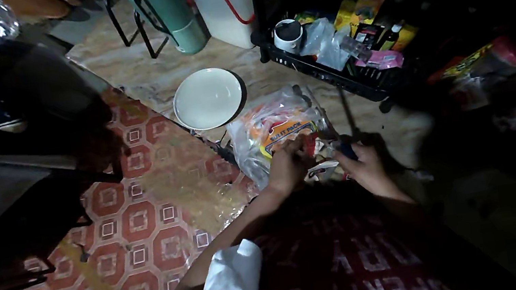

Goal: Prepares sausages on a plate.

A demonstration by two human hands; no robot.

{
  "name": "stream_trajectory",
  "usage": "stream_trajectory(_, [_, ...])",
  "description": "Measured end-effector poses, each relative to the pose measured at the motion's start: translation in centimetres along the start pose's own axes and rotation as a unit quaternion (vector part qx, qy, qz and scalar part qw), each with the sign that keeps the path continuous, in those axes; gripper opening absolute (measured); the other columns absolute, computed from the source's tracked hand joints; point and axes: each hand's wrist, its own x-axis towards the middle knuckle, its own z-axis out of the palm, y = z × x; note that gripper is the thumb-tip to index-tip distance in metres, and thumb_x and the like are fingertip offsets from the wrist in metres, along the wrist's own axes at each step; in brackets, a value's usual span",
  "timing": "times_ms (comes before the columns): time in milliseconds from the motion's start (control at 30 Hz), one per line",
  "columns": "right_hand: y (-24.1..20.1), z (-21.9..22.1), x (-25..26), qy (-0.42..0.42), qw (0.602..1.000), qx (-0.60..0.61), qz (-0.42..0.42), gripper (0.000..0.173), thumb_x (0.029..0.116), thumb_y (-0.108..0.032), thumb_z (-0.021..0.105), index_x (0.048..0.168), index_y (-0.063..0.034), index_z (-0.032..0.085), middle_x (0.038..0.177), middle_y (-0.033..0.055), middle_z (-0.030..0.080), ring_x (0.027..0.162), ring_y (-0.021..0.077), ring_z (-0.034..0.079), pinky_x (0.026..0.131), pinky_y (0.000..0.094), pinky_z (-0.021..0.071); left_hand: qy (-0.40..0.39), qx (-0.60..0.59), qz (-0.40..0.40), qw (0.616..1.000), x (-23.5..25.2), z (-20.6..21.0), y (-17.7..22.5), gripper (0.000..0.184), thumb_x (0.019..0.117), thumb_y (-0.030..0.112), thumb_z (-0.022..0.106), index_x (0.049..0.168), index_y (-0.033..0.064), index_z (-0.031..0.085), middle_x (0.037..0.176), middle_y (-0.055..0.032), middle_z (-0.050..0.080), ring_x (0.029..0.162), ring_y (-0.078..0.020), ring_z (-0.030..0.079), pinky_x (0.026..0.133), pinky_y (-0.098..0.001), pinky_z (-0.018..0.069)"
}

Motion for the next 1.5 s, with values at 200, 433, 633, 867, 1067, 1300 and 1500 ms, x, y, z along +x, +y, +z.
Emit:
stream_trajectory(200, [-1.2,0.6,1.1,-0.019,1.0,-0.014,-0.01,0.025,0.1001,-0.02,0.062,0.101,0.005,0.069,0.073,0.0023,0.061,0.059,0.0033,0.054,0.059,0.0226,0.049,-0.018,0.061,0.088,0.994,2.2,-0.6,-0.5,0.021,0.1021,0.009,0.058,0.103,-0.0042,0.074,0.113,-0.0185,0.071,0.109,-0.031,0.067,0.099,-0.0489,0.051])
stream_trajectory(433, [-1.3,0.7,1.8,-0.026,0.999,-0.011,0.02,0.024,0.1011,-0.018,0.062,0.097,0.0056,0.067,0.069,0.0007,0.056,0.055,0.0016,0.05,0.055,0.0196,0.0455,-0.126,0.267,0.105,0.95,3.8,-0.2,0.4,0.035,0.1011,0.035,0.063,0.129,0.0148,0.071,0.139,-0.0168,0.061,0.134,-0.0392,0.051,0.107,-0.0583,0.0417])
stream_trajectory(633, [-1.2,0.4,1.7,-0.026,0.999,0.004,0.03,0.023,0.1007,-0.018,0.063,0.096,0.0034,0.067,0.066,-0.0024,0.054,0.052,-0.0002,0.049,0.052,0.0181,0.0439,-0.155,0.195,0.019,0.968,3.6,1.0,1.6,0.031,0.1032,0.029,0.06,0.122,0.0085,0.072,0.123,-0.02,0.069,0.118,-0.0386,0.064,0.103,-0.0585,0.0467])
stream_trajectory(867, [-0.5,-0.6,1.1,-0.009,1.0,0.016,0.014,0.024,0.0998,-0.019,0.063,0.1,0.0046,0.068,0.07,-0.0012,0.058,0.057,0.0005,0.051,0.056,0.0197,0.0465,-0.026,0.023,-0.05,0.998,1.7,-6.8,-1.2,0.024,0.1009,0.017,0.065,0.115,-0.0016,0.07,0.105,-0.0166,0.072,0.097,-0.027,0.068,0.092,-0.0503,0.0532])
stream_trajectory(1067, [0.4,-0.6,1.2,-0.013,0.999,0.026,0.013,0.023,0.0996,-0.021,0.063,0.098,0.002,0.068,0.066,-0.0038,0.055,0.053,-0.0005,0.049,0.053,0.019,0.0447,0.267,-0.083,-0.169,0.945,4.5,-14.8,-9.2,0.043,0.1016,0.032,0.064,0.119,-0.0064,0.064,0.112,-0.0204,0.067,0.101,-0.026,0.063,0.094,-0.0463,0.0494])
stream_trajectory(1300, [-0.2,-0.5,1.3,-0.012,1.0,0.013,0.015,0.023,0.0997,-0.02,0.063,0.098,0.0029,0.068,0.069,-0.0014,0.058,0.055,0.0007,0.051,0.055,0.0197,0.046,0.279,-0.072,-0.222,0.931,7.0,-14.5,-11.5,0.046,0.1028,0.028,0.063,0.133,-0.006,0.058,0.129,-0.0268,0.062,0.117,-0.0371,0.061,0.103,-0.0546,0.0458])
stream_trajectory(1500, [0.0,-0.5,1.1,-0.009,0.999,0.033,-0.001,0.023,0.0994,-0.019,0.063,0.1,0.0037,0.069,0.069,-0.0029,0.058,0.055,-0.0027,0.05,0.054,0.0161,0.0451,-0.05,-0.097,0.092,0.99,1.2,-7.6,-0.4,0.015,0.0986,0.004,0.059,0.105,-0.0022,0.07,0.099,-0.0069,0.072,0.086,-0.0072,0.067,0.082,-0.0284,0.0571])
